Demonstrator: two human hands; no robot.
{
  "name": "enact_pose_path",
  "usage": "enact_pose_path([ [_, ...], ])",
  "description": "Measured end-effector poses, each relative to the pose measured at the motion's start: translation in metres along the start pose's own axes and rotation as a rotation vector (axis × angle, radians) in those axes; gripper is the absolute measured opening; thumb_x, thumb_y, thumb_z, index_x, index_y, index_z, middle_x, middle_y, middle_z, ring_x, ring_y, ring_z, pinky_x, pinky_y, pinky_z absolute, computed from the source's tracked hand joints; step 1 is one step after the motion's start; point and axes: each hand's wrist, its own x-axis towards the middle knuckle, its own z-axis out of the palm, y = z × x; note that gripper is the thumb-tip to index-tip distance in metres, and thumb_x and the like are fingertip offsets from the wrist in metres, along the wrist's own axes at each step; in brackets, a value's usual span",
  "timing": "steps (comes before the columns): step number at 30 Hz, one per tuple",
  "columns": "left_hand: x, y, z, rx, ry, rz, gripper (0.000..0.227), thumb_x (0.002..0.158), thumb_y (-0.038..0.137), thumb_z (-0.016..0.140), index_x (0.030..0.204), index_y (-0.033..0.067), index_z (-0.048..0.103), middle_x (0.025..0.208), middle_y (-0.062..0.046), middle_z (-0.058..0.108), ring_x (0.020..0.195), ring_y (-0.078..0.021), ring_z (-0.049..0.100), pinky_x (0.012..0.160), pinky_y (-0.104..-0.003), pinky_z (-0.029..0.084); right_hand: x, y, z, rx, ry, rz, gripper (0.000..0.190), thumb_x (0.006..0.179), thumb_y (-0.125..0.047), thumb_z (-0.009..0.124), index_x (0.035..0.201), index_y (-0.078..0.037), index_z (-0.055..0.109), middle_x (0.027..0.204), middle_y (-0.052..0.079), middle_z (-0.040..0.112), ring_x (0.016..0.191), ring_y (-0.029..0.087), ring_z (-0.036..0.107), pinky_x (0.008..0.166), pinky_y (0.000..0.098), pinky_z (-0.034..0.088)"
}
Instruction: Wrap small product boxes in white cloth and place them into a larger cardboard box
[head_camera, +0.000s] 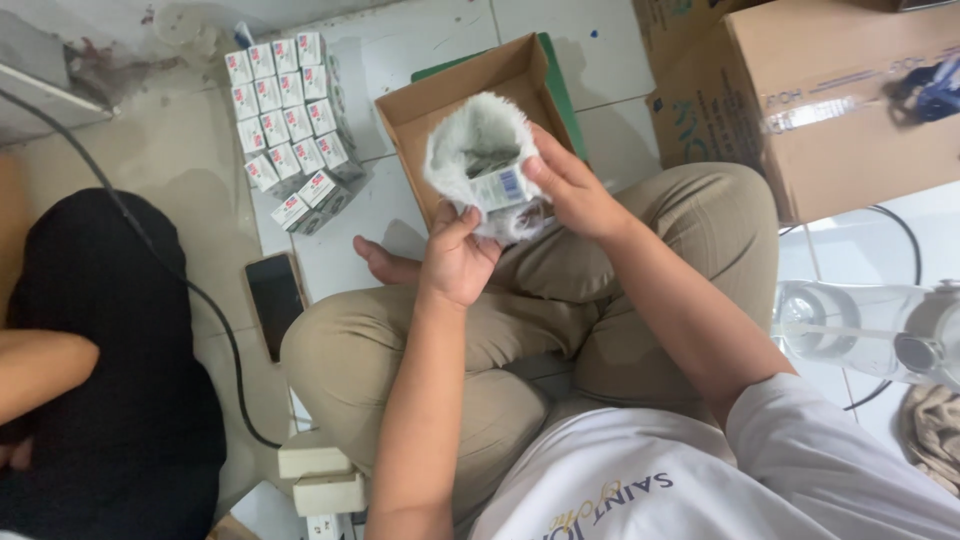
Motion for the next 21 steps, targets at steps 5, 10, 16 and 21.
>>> enact_pose_path([
  [5,0.0,-0.002,0.009,0.127,0.18,-0.16,0.029,0.095,0.039,0.067,0.117,0.021,0.063,0.119,-0.001,0.071,0.101,-0.0169,0.069,0.076,-0.024,0.052,-0.003,-0.043,0.011,-0.027,-0.043,0.008,0.04,0.104,-0.026,0.062,0.135,-0.001,0.057,0.122,0.013,0.051,0.116,0.023,0.044,0.102,0.0474,0.036],
  [10,0.016,-0.01,-0.026,0.151,0.159,-0.214,0.057,0.093,0.05,0.067,0.131,0.0081,0.064,0.128,-0.016,0.068,0.114,-0.0324,0.066,0.099,-0.048,0.055,0.001,-0.05,0.012,0.001,0.006,0.137,0.029,0.11,-0.028,0.052,0.111,-0.007,0.071,0.081,0.0,0.061,0.081,0.011,0.051,0.078,0.0313,0.049],
  [16,0.022,-0.015,-0.036,0.083,0.14,-0.209,0.062,0.089,0.053,0.068,0.134,0.0116,0.064,0.132,-0.013,0.067,0.119,-0.0306,0.065,0.105,-0.049,0.052,-0.001,-0.04,0.019,0.02,0.13,0.229,0.035,0.113,-0.034,0.045,0.115,-0.01,0.071,0.094,-0.001,0.064,0.091,0.011,0.054,0.088,0.0313,0.049],
  [21,0.019,-0.01,-0.035,-0.004,0.158,-0.111,0.058,0.091,0.047,0.068,0.131,0.0054,0.065,0.125,-0.016,0.07,0.115,-0.0346,0.067,0.102,-0.052,0.054,-0.022,-0.02,0.025,0.07,0.109,0.164,0.039,0.113,-0.031,0.043,0.13,-0.005,0.067,0.119,0.007,0.072,0.116,0.016,0.057,0.113,0.0507,0.039],
])
